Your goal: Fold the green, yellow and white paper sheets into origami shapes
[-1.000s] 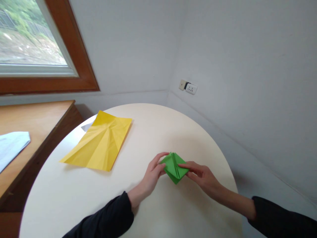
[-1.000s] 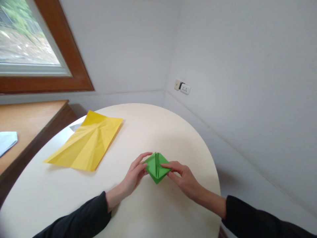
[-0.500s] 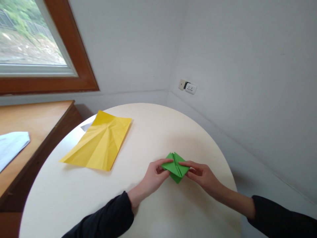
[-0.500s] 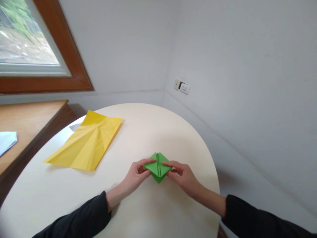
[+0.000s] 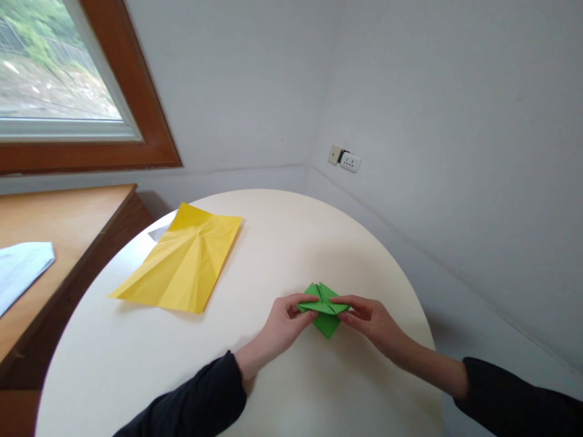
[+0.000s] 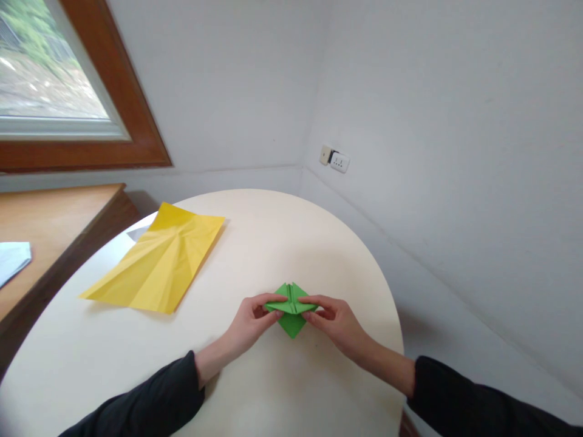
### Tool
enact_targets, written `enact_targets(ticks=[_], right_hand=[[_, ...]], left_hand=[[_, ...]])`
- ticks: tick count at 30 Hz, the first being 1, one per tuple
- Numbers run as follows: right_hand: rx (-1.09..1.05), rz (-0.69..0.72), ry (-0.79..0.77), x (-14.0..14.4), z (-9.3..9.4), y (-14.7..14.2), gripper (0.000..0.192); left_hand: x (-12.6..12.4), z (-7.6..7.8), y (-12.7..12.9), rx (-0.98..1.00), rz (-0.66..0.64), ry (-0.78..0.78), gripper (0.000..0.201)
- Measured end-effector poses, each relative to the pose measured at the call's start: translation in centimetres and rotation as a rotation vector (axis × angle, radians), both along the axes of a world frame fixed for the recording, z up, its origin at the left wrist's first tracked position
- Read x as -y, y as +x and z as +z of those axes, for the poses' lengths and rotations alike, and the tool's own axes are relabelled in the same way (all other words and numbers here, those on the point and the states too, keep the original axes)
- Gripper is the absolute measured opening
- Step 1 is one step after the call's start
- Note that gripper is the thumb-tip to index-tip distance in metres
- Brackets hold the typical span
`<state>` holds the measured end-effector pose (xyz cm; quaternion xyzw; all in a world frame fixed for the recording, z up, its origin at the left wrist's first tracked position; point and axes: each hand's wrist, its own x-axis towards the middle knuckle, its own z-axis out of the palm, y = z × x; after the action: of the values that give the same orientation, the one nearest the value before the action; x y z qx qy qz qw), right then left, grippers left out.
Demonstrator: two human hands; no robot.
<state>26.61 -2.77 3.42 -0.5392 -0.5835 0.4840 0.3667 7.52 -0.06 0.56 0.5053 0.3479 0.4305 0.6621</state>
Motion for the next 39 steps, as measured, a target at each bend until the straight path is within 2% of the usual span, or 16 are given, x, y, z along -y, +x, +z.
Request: enact_targets(ticks=[14, 19, 31, 39], right_hand=[[0.002, -0.044, 0.000, 0.1, 0.5, -0.4, 0.036], [-0.016, -0.059, -0.031, 0.1, 0.5, -0.6, 0.038], [-0.007, -0.089, -0.082, 0.3, 0.2, -0.6, 0.045], [-0.028, -0.102, -0.083, 0.4, -0.2, -0.7, 0.048]], left_hand=[[-0.1, 0.2, 0.1, -0.051, 0.014, 0.039, 0.032], [-0.1, 0.3, 0.1, -0.065, 0.008, 0.057, 0.035], [-0.4, -0.1, 0.0, -0.234, 0.016, 0.128, 0.052], [-0.5, -0.8, 0.1, -0.267, 0.042, 0.138, 0.047]])
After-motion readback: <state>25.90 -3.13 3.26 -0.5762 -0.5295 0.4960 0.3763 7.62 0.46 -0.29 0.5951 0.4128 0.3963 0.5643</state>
